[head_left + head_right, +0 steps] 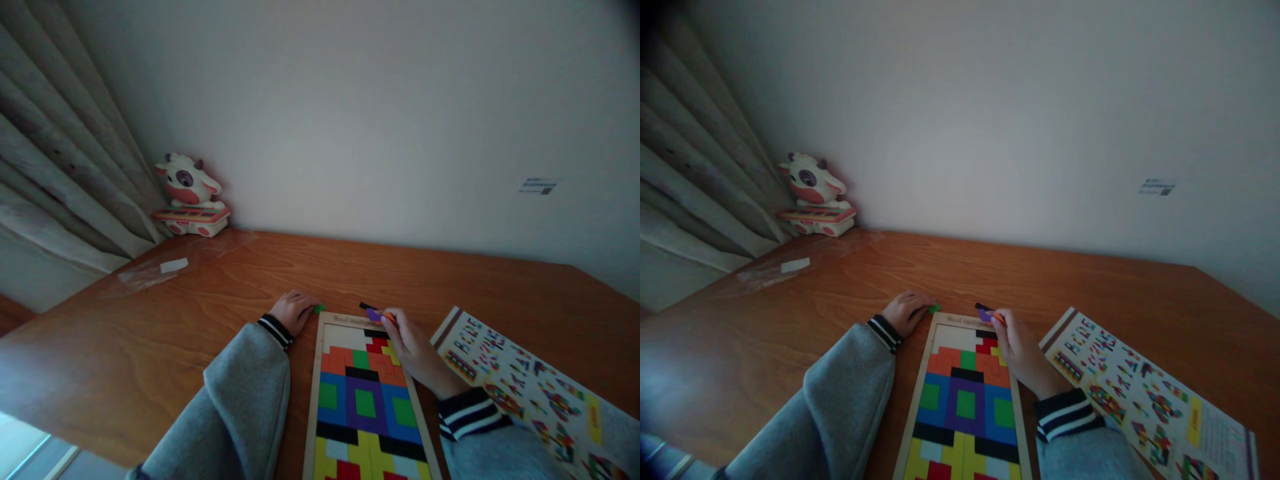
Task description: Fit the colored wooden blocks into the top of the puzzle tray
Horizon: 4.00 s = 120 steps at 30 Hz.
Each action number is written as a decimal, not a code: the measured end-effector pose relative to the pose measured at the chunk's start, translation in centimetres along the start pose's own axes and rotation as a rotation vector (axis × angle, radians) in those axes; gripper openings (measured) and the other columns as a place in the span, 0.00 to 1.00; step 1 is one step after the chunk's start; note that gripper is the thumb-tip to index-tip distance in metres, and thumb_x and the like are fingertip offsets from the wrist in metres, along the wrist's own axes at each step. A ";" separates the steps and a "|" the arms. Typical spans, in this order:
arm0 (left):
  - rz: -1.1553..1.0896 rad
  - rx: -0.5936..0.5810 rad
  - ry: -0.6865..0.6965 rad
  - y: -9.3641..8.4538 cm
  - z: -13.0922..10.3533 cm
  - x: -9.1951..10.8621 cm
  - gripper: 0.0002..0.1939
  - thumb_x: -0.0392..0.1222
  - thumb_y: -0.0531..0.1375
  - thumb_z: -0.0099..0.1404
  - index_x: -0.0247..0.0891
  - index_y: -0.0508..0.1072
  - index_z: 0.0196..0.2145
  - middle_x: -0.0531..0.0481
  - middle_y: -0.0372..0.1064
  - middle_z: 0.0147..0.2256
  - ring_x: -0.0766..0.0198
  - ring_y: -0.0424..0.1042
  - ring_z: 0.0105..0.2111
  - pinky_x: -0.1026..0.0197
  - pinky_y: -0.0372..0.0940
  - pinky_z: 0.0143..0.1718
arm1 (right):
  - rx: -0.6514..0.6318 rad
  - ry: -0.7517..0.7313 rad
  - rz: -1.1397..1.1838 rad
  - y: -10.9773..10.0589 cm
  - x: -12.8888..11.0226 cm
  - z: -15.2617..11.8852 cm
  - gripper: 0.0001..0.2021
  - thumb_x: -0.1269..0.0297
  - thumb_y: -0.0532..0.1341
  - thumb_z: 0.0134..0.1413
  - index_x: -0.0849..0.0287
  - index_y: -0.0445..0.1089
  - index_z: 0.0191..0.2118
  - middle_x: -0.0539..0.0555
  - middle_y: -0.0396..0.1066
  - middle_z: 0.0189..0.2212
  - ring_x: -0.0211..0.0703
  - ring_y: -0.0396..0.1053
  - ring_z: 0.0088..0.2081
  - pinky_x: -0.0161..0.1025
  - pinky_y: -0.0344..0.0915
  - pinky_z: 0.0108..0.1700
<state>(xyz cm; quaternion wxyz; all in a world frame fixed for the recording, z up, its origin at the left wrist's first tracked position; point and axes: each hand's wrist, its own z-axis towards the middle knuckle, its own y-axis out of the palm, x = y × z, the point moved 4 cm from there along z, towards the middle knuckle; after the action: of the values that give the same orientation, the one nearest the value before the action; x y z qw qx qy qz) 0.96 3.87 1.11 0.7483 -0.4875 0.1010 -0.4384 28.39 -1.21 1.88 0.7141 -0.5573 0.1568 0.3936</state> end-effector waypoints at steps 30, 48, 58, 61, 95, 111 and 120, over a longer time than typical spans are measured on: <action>-0.138 0.158 -0.083 -0.5 2.5 3.4 0.14 0.43 0.57 0.66 0.36 0.74 0.46 0.42 0.74 0.40 0.57 0.72 0.41 0.52 0.67 0.44 | 0.172 0.129 0.062 -0.2 1.7 0.7 0.14 0.51 0.57 0.59 0.54 0.68 0.43 0.57 0.76 0.42 0.53 0.74 0.43 0.47 0.70 0.44; -0.662 0.153 -0.279 1.4 4.4 4.3 0.11 0.45 0.63 0.62 0.33 0.76 0.34 0.43 0.77 0.35 0.61 0.75 0.35 0.62 0.69 0.39 | 0.347 0.300 0.437 0.7 0.4 -0.4 0.23 0.54 0.64 0.51 0.56 0.64 0.51 0.59 0.75 0.44 0.51 0.75 0.44 0.46 0.72 0.45; -0.828 0.321 -0.462 1.4 1.5 3.5 0.16 0.47 0.61 0.64 0.33 0.75 0.44 0.41 0.75 0.37 0.59 0.77 0.37 0.59 0.72 0.40 | 0.267 0.214 0.445 0.2 0.4 -0.7 0.23 0.54 0.58 0.60 0.54 0.62 0.58 0.59 0.74 0.45 0.47 0.76 0.41 0.48 0.72 0.47; -1.018 0.315 -0.590 2.0 0.8 4.5 0.24 0.50 0.64 0.60 0.31 0.72 0.48 0.42 0.76 0.34 0.60 0.78 0.31 0.61 0.73 0.32 | 0.260 0.210 0.521 0.5 -0.4 -0.8 0.23 0.55 0.60 0.57 0.55 0.62 0.57 0.58 0.75 0.42 0.47 0.76 0.40 0.46 0.73 0.45; -1.253 0.143 -0.747 3.6 2.3 6.4 0.24 0.53 0.70 0.50 0.29 0.77 0.36 0.44 0.77 0.29 0.66 0.74 0.24 0.64 0.70 0.29 | 0.076 0.234 0.634 2.5 -3.5 -0.6 0.17 0.55 0.61 0.57 0.56 0.65 0.49 0.58 0.76 0.40 0.47 0.76 0.38 0.45 0.74 0.40; -1.231 0.157 -0.642 3.3 2.3 6.6 0.20 0.49 0.70 0.52 0.30 0.76 0.37 0.44 0.78 0.32 0.62 0.76 0.31 0.61 0.71 0.36 | 0.051 0.191 0.580 2.0 -4.2 -0.3 0.12 0.57 0.62 0.55 0.56 0.67 0.42 0.55 0.76 0.35 0.44 0.74 0.36 0.41 0.71 0.39; -1.103 0.090 -0.566 1.7 2.2 5.6 0.21 0.52 0.65 0.57 0.29 0.76 0.39 0.40 0.77 0.36 0.59 0.76 0.34 0.58 0.71 0.40 | -0.163 0.159 0.563 2.1 -4.0 2.3 0.17 0.57 0.60 0.57 0.54 0.71 0.51 0.54 0.77 0.42 0.45 0.75 0.41 0.45 0.71 0.46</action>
<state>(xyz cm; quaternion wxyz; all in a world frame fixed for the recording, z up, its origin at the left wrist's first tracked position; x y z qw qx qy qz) 6.56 1.27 2.39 0.4291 -0.5332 -0.3867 -0.6181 23.78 -0.49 3.88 0.5153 -0.5765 0.3282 0.5425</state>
